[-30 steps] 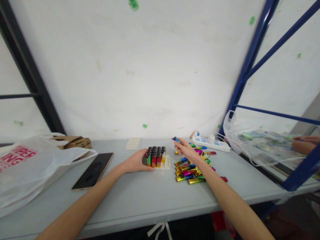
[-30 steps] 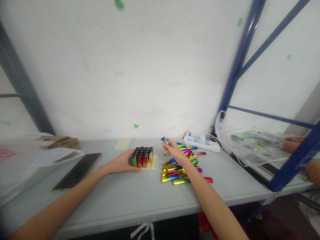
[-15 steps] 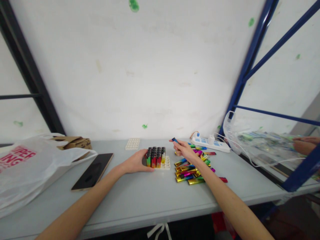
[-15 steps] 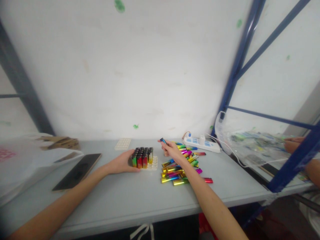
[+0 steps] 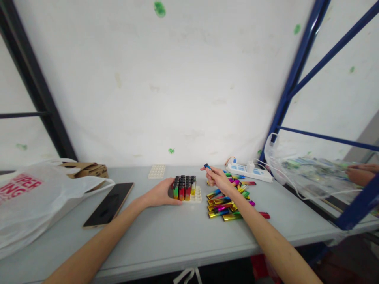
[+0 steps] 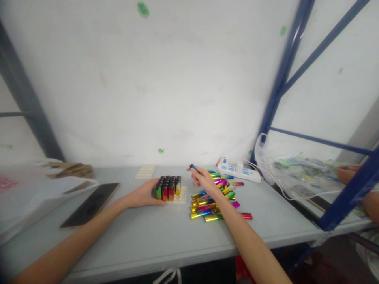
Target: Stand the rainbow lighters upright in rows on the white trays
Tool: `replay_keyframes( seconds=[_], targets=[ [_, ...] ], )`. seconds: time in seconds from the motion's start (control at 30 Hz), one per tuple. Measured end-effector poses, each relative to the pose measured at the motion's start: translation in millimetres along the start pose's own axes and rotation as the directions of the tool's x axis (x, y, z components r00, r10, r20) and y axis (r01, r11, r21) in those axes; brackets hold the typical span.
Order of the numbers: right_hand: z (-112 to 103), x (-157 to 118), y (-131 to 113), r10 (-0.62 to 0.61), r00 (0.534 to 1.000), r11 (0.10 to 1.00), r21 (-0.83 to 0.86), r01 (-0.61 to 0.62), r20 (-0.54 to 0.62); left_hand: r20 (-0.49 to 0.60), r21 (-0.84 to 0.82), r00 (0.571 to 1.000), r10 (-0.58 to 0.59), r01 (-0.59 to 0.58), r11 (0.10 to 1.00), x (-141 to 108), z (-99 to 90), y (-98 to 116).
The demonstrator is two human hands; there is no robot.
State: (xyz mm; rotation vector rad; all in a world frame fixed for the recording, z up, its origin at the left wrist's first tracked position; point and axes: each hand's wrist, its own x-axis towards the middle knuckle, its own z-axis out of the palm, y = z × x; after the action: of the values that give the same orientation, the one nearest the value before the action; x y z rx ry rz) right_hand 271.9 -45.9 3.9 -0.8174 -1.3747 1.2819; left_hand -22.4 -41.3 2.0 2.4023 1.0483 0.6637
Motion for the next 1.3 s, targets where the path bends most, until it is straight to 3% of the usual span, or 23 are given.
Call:
replay_keyframes(
  seconds=[0.87, 0.97, 1.17, 1.3],
  targets=[
    [1.5, -1.2, 0.3, 0.0, 1.0, 0.998, -0.068, 0.0, 0.004, 0.022, 0.039, 1.0, 0.001, -0.002, 0.999, 1.6, -0.4, 0.9],
    [2.1, -0.4, -1.2, 0.004, 1.0, 0.997, -0.074, -0.005, -0.02, 0.027, 0.033, 1.0, -0.003, 0.002, 0.999, 1.1, -0.9, 1.8],
    [2.7, 0.8, 0.2, 0.188, 0.977, 0.981, -0.034, -0.192, -0.101, 0.02, 0.039, 0.999, -0.025, 0.025, 0.999, 0.8, -0.3, 1.0],
    [5.4, 0.9, 6.0, 0.169, 0.966, 0.977, -0.092, -0.19, -0.198, 0.023, 0.022, 1.0, -0.001, 0.001, 1.0, 1.0, -0.7, 1.0]
  ],
)
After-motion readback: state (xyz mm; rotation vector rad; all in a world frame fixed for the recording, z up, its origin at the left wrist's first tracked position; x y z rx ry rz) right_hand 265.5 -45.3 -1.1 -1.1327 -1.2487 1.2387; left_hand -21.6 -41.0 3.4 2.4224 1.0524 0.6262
